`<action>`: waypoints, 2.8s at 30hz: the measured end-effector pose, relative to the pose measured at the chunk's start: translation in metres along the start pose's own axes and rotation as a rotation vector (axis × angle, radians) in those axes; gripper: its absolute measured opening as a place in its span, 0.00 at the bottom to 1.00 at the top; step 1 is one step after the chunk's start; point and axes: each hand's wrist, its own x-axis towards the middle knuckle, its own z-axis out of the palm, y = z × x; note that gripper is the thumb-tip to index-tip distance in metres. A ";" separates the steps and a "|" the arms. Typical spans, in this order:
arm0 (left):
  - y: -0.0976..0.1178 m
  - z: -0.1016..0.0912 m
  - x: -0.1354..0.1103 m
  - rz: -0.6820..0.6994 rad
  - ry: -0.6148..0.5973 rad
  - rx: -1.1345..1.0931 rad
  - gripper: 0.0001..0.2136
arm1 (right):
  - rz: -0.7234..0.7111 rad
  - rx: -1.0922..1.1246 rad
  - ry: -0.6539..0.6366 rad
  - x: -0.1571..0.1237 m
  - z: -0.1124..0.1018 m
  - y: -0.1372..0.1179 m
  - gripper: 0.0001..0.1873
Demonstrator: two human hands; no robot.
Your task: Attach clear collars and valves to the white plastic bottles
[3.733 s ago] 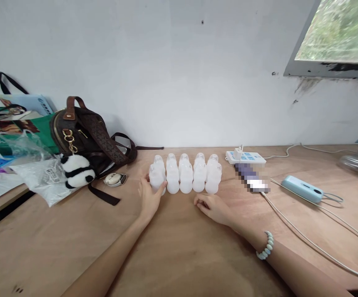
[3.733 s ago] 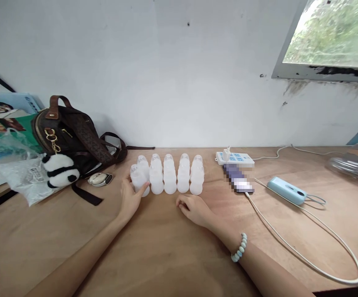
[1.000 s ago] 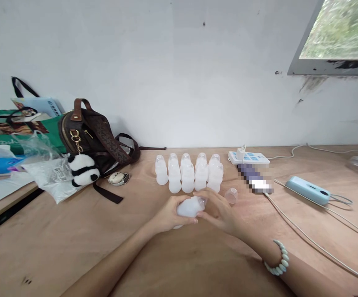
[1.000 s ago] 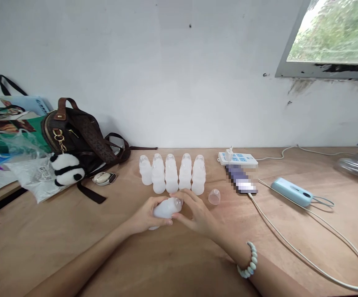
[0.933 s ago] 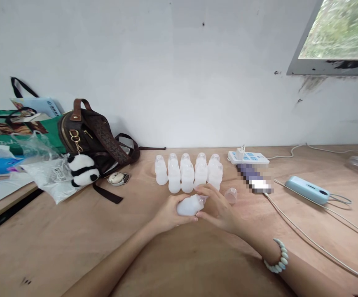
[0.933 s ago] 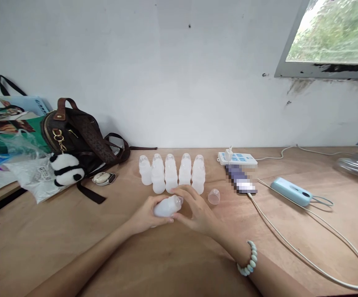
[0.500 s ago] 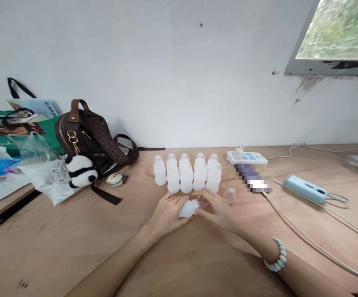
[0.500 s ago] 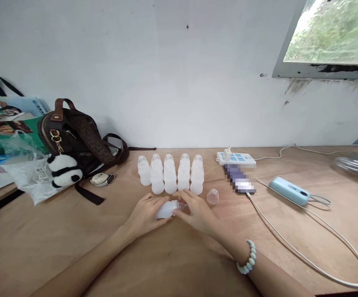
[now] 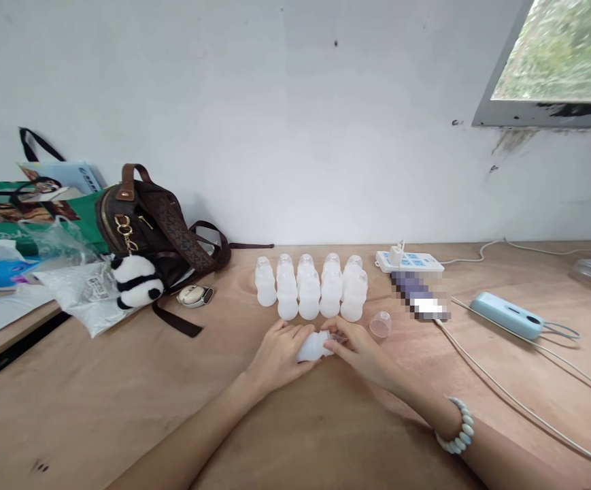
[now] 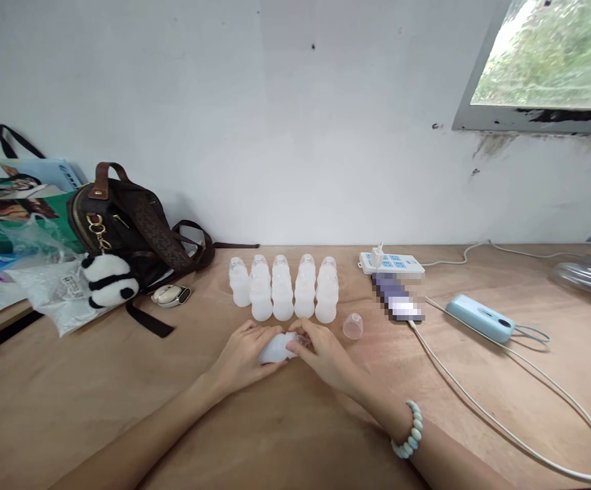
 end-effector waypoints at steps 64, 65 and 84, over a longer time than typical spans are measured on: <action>-0.068 0.028 0.006 -0.625 0.644 -0.607 0.20 | -0.607 -0.376 0.467 -0.005 -0.008 -0.003 0.21; -0.067 0.028 0.006 -0.619 0.644 -0.599 0.22 | -0.597 -0.380 0.459 -0.005 -0.008 -0.003 0.21; 0.034 0.007 0.003 -0.373 0.171 -1.227 0.16 | -0.600 -0.370 0.353 -0.005 0.000 0.003 0.11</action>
